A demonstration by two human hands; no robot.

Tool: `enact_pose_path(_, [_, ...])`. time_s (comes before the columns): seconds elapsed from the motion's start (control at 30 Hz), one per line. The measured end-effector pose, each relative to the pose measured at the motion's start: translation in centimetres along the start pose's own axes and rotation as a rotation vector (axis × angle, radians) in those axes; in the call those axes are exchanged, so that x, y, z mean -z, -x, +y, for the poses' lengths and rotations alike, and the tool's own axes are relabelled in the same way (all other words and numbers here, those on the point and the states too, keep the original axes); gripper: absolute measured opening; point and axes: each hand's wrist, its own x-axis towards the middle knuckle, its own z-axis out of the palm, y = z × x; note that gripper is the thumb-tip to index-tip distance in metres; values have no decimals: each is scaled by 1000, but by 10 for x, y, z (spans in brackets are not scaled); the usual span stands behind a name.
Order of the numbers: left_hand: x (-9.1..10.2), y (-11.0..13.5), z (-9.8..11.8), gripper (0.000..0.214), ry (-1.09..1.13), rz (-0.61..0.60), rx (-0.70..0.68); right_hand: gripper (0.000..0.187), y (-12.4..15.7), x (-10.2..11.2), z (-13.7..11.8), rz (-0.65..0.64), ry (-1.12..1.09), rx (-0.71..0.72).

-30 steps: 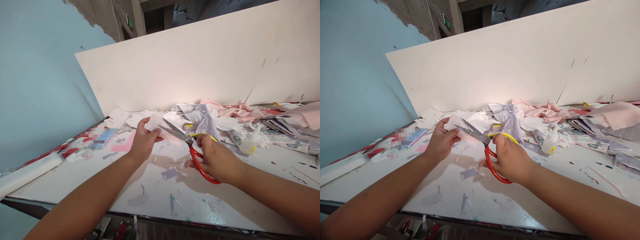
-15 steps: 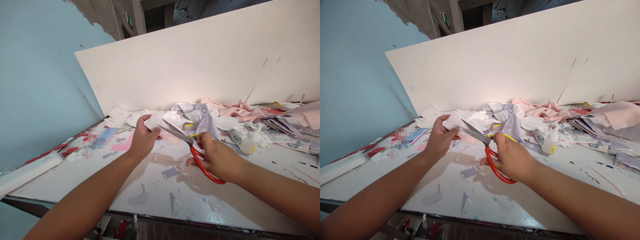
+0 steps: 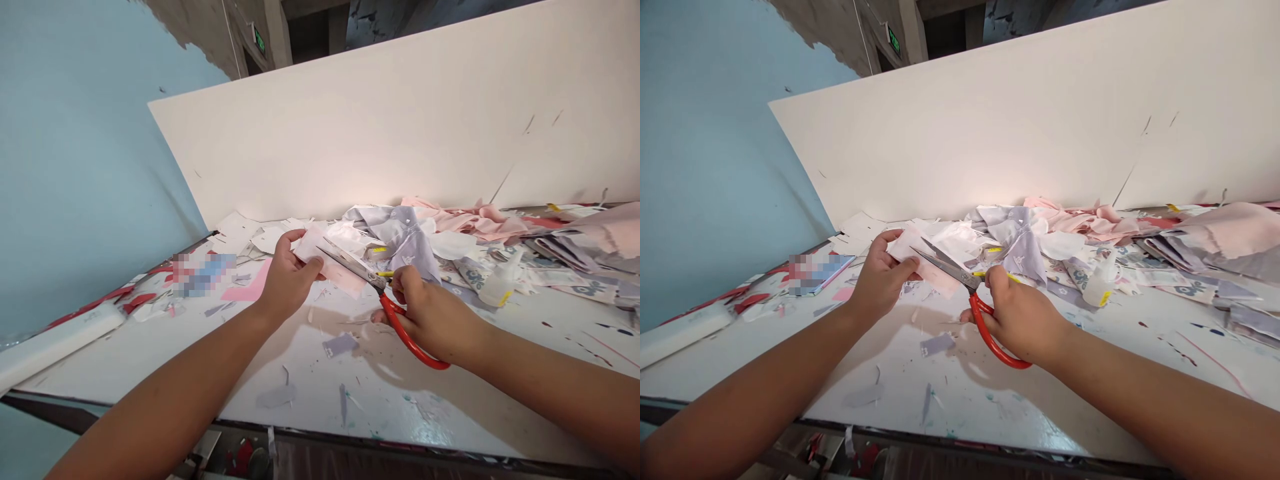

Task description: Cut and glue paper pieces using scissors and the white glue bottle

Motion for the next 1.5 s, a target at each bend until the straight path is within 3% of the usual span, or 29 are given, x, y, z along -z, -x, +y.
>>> enact_pose_path(0.4, [2,1,0,44,-76,10,-12,31,-1,3,-3,-79,41,-36])
enact_pose_path(0.6, [2,1,0,43,-82,2,-9,27,-2,1,-4,-61,220,-40])
enact_pose_path(1.03, [0,2,1,40,-10,-16,-13,37,-2,-2,0,23,557,71])
enact_pose_path(1.5, [3,-4,-6,45,2,26,16,43,-2,4,3,29,289,48])
